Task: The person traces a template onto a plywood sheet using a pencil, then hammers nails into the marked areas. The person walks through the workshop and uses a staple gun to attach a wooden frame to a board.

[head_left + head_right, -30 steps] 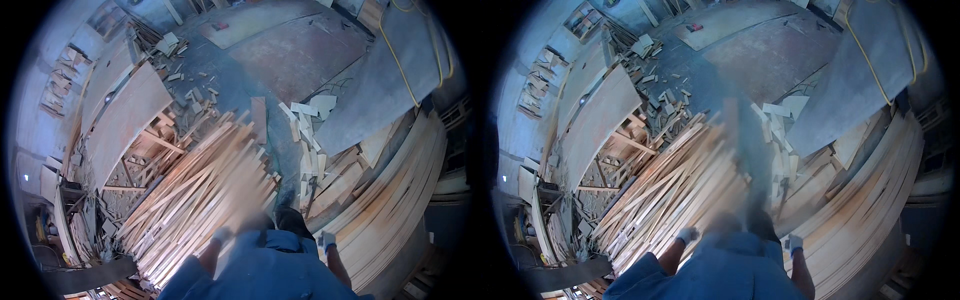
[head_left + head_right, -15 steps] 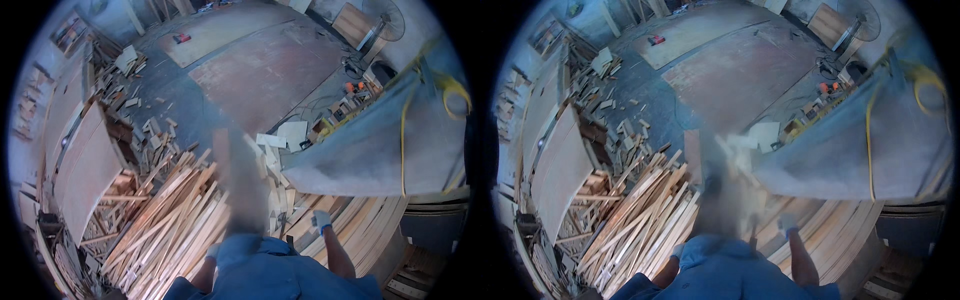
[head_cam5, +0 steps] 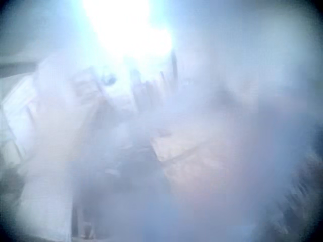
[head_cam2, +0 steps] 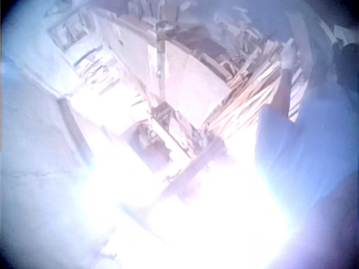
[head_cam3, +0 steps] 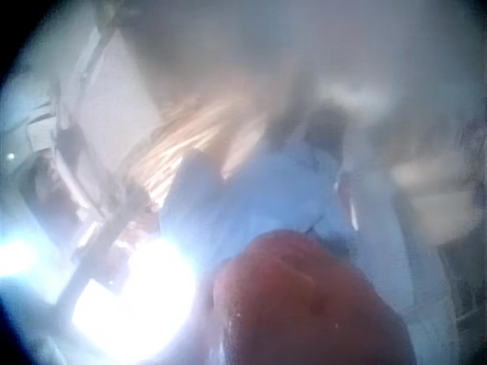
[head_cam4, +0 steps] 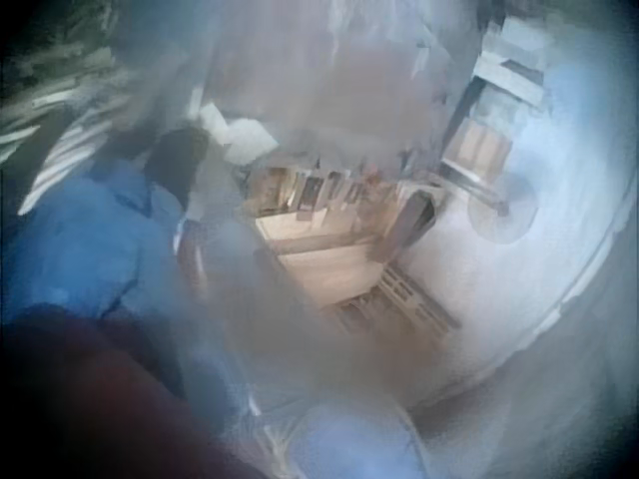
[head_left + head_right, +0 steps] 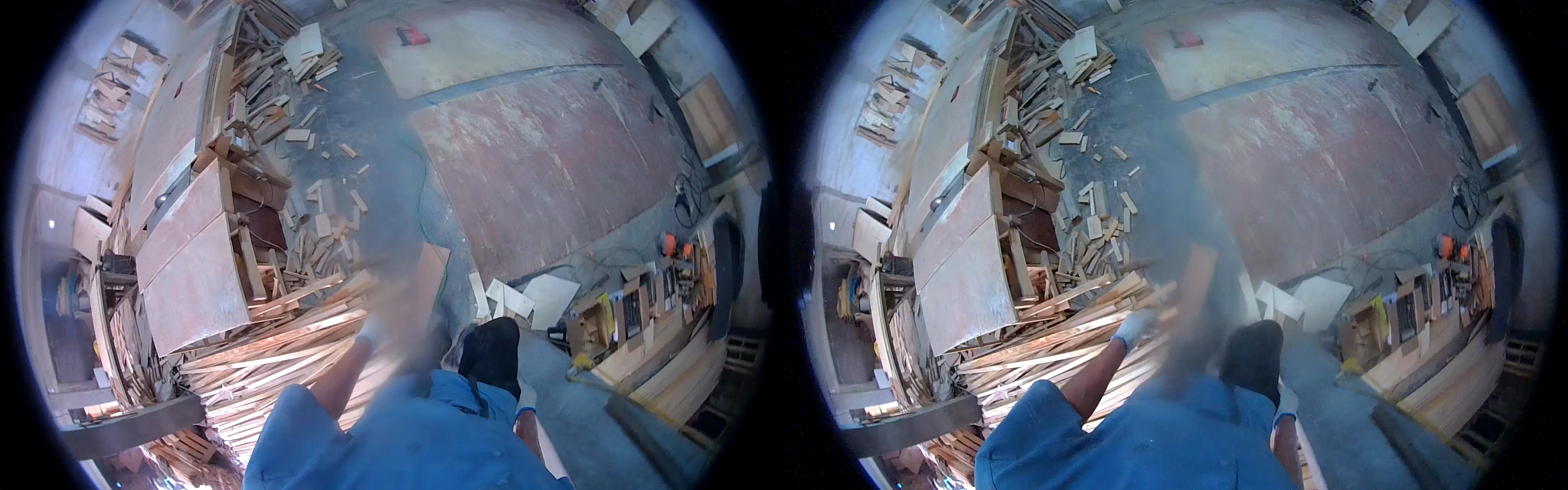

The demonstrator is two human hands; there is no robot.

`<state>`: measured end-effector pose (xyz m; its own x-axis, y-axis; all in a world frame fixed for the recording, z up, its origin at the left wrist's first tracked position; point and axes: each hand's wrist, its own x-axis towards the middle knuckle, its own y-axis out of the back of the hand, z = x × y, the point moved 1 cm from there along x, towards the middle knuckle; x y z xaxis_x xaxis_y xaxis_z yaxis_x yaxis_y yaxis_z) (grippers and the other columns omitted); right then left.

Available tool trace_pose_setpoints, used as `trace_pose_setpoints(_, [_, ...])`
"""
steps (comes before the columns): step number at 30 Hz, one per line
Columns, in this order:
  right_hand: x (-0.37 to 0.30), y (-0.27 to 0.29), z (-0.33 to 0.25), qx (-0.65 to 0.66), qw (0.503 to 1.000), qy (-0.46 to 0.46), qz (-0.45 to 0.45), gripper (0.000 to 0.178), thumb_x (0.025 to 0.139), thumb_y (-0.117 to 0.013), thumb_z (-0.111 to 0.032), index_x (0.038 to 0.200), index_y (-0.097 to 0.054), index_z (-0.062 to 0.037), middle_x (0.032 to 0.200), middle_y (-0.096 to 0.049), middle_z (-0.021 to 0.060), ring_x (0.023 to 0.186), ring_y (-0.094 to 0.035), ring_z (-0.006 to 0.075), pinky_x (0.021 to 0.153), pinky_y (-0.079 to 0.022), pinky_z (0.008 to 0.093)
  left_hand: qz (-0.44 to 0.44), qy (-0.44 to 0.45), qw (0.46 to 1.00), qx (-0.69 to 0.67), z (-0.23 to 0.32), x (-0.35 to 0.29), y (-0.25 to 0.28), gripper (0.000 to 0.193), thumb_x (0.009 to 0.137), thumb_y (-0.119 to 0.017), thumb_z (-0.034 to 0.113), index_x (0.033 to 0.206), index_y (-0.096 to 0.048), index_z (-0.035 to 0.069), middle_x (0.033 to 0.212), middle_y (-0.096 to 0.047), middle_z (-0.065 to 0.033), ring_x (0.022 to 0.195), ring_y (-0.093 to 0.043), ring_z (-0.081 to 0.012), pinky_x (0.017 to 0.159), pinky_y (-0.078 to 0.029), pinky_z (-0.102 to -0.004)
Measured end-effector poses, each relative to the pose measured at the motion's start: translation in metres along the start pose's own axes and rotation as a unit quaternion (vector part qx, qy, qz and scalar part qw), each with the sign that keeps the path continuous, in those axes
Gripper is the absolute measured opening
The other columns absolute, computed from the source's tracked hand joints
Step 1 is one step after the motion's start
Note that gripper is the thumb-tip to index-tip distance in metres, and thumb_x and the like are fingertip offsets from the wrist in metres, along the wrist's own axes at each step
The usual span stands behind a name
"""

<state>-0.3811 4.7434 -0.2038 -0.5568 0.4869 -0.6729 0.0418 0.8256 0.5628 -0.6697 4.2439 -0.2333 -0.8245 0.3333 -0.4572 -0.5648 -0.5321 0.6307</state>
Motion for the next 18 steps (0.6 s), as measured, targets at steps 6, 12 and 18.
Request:
trace_pose_setpoints(6, [0.134, 0.081, -0.168, 0.147, 0.980, -0.129, -0.027, 0.046, 0.096, -0.066, -0.026, 0.132, -0.063, 0.0012, 0.119, -0.069, 0.0134, 0.108, -0.062, 0.0214, 0.096, -0.049, 0.0393, 0.011, 0.214, 0.916, -0.340, 0.133, 0.127, 0.091, 0.042, 0.103, -0.057, 0.039, 0.112, -0.071, 0.000, 0.103, -0.072, -0.0076, 0.085, -0.069, -0.0229, 0.069, -0.055, -0.0374])
trace_pose_setpoints(12, [0.294, 0.140, -0.235, -0.027, 0.996, -0.019, -0.084, 0.024, 0.099, -0.059, -0.029, 0.107, -0.061, -0.0066, 0.095, -0.064, 0.0080, 0.082, -0.059, 0.0224, 0.073, -0.047, 0.0399, -0.012, 0.219, 0.966, -0.136, 0.148, 0.170, 0.078, 0.033, 0.096, -0.061, 0.032, 0.115, -0.071, 0.007, 0.106, -0.073, -0.0160, 0.092, -0.070, -0.0319, 0.080, -0.055, -0.0432])
trace_pose_setpoints(18, [0.459, 0.256, -0.371, 0.365, 0.898, -0.184, -0.163, 0.030, 0.100, -0.058, -0.031, 0.073, -0.060, -0.0164, 0.066, -0.058, 0.0003, 0.049, -0.053, 0.0207, 0.045, -0.041, 0.0389, -0.065, 0.200, 0.972, 0.104, 0.251, 0.242, 0.080, 0.036, 0.092, -0.061, 0.032, 0.120, -0.071, 0.012, 0.108, -0.072, -0.0247, 0.102, -0.069, -0.0414, 0.087, -0.054, -0.0482])
